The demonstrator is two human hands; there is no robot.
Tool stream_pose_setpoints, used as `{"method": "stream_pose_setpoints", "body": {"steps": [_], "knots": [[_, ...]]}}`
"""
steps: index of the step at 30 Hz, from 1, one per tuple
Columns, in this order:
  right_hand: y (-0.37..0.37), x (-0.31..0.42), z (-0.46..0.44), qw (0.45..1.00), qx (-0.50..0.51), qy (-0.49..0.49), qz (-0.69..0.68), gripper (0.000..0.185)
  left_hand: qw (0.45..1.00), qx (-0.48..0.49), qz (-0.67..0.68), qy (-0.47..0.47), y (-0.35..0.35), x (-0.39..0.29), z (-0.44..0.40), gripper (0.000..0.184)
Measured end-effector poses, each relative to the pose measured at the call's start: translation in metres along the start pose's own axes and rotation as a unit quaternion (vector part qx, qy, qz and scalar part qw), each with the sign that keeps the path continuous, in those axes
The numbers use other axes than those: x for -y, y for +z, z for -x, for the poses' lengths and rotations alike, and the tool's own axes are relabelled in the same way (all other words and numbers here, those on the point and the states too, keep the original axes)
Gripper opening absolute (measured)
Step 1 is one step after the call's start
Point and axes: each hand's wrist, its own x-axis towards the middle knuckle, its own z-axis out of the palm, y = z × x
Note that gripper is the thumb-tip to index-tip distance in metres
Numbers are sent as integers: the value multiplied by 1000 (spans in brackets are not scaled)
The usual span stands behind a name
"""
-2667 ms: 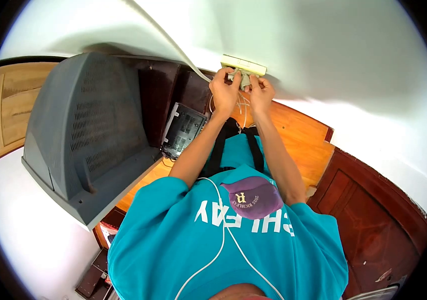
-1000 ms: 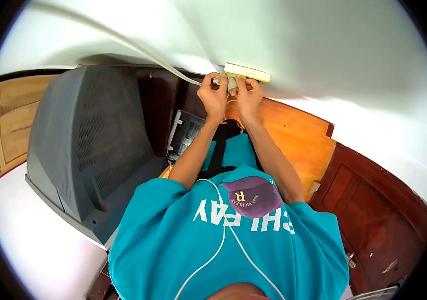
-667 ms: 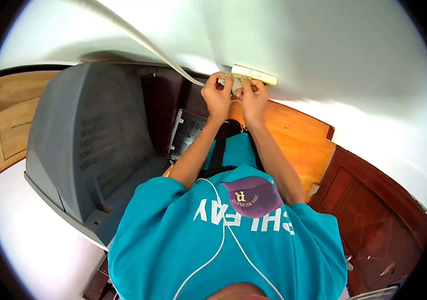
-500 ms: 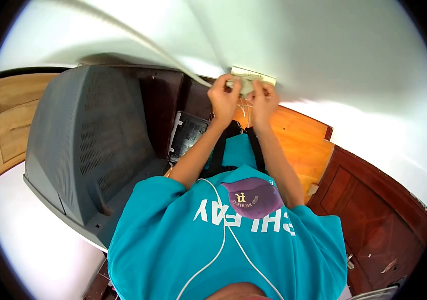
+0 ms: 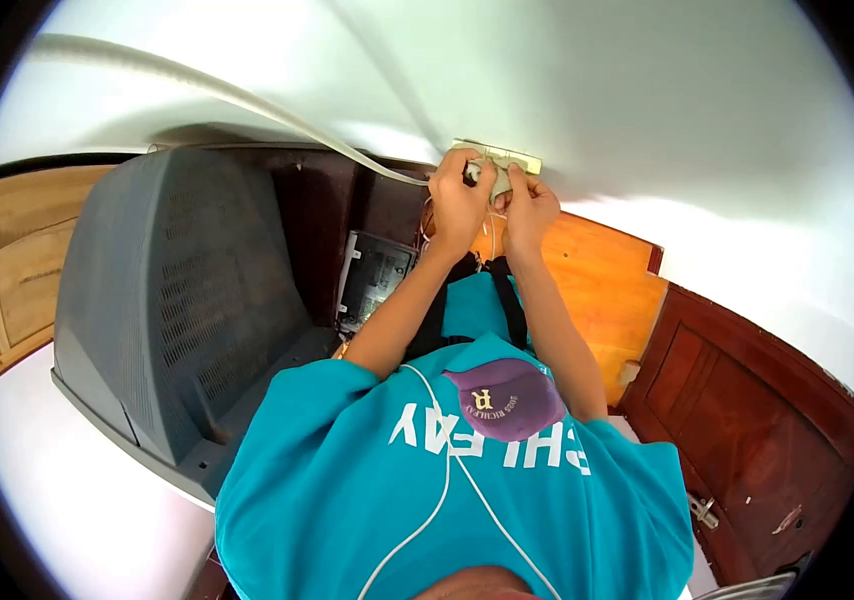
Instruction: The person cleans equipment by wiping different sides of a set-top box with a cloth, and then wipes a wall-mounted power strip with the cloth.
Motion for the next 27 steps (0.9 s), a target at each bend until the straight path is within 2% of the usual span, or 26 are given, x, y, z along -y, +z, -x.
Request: {"method": "stream_pose_setpoints", "body": {"steps": [3, 5, 8, 11, 12, 14, 16, 18, 21, 23, 24, 26, 27], "knots": [[12, -8, 5, 1000, 1, -8, 13, 27, 1000, 2, -1, 2, -8, 3, -3, 22], [24, -14, 7, 999, 23, -15, 20, 28, 991, -4, 33, -127, -15, 8, -4, 19], [29, -14, 10, 998, 29, -36, 49, 29, 996, -14, -21, -86, -20, 13, -5, 20], [9, -2, 5, 997, 10, -46, 55, 31, 998, 14, 11, -65, -7, 0, -1, 20], [2, 5, 4, 995, -6, -62, 79, 31, 1000, 7, -8, -2, 4, 1, 1, 20], [-10, 6, 0, 999, 0, -20, 43, 30, 999, 29, 2, -15, 8, -17, 2, 22], [-7, 2, -1, 997, 3, -65, 46, 30, 999, 21, 9, -34, 7, -16, 3, 23], [1, -1, 2, 996, 7, -68, 49, 28, 998, 23, 25, -47, -1, -13, 2, 23], [1, 6, 1, 998, 36, -33, 36, 26, 999, 9, -1, -52, -2, -14, 4, 23], [-9, 6, -5, 999, 22, -10, 43, 25, 995, 31, 19, -98, 0, -20, 6, 23], [-18, 4, -8, 999, 26, -8, 46, 25, 994, 27, 18, -101, 3, -20, 9, 23], [-37, 2, -13, 999, 30, -39, 7, 23, 998, 46, 14, -47, 13, -19, 17, 24], [-42, 12, -8, 999, 14, -24, 23, 23, 995, 52, 56, -58, 13, -29, 22, 23]]}}
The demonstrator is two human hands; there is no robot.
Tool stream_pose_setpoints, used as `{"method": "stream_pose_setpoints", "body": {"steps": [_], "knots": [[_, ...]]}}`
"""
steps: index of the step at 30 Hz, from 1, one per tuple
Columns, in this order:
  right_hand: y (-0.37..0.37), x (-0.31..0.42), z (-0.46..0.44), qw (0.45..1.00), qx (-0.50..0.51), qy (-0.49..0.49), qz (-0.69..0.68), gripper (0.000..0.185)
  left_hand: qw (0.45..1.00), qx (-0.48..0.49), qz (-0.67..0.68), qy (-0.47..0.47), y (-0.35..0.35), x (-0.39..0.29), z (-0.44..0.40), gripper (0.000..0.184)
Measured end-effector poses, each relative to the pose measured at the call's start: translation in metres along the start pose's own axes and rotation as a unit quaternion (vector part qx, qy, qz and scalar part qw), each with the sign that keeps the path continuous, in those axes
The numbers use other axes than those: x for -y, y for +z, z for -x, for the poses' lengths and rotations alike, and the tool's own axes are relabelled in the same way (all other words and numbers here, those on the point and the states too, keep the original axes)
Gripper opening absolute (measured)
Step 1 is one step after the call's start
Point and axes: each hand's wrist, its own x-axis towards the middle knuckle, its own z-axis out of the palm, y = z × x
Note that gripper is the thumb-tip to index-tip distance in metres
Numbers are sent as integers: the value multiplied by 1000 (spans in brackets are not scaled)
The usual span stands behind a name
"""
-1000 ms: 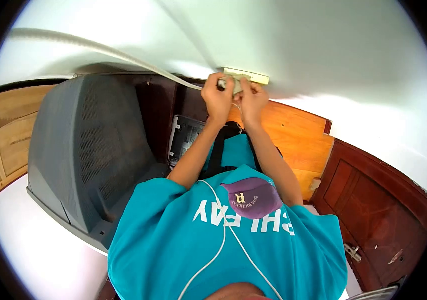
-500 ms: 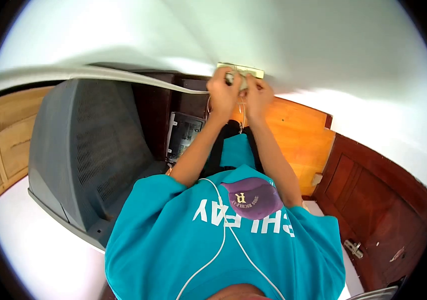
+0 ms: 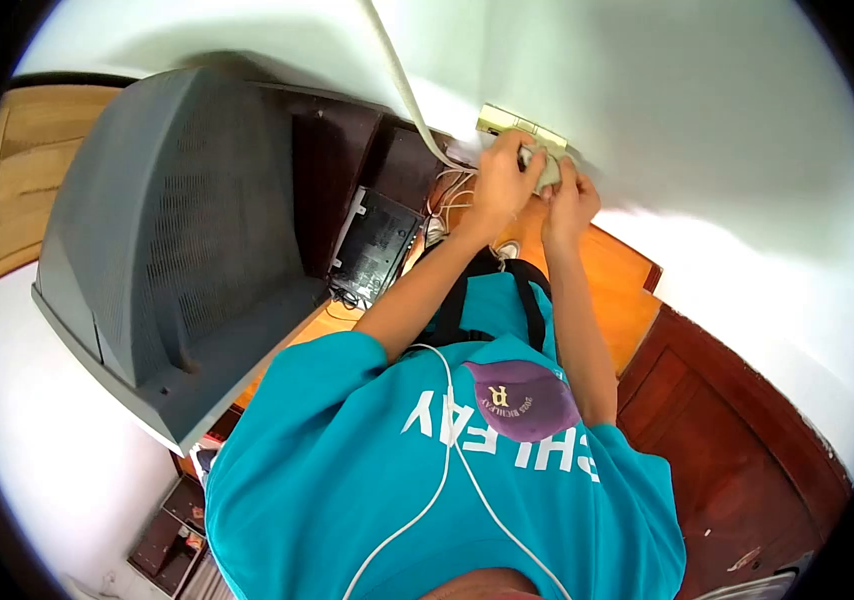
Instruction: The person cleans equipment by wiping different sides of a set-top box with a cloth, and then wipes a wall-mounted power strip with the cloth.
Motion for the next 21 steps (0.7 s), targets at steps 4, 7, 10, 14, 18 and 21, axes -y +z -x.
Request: {"method": "stream_pose_setpoints", "body": {"steps": [4, 7, 10, 14, 18, 21], "knots": [[-41, 1, 5, 998, 52, -23, 15, 23, 998, 23, 3, -60, 10, -11, 22, 23], [-65, -10, 1, 991, 118, -43, 53, 22, 998, -12, -20, -55, 20, -3, 44, 27], [-86, -27, -3, 981, 182, -8, 60, 19, 994, -48, -25, -92, 21, 2, 68, 28], [-99, -41, 1, 947, 279, -20, 156, 16, 978, -111, -43, -171, 6, 6, 108, 26], [-90, -46, 25, 896, 411, 22, 168, 14, 956, -200, 60, -207, -22, 24, 168, 19], [-83, -68, 39, 841, 515, 32, 163, 20, 928, -266, 129, -229, -49, 29, 211, 21]]}}
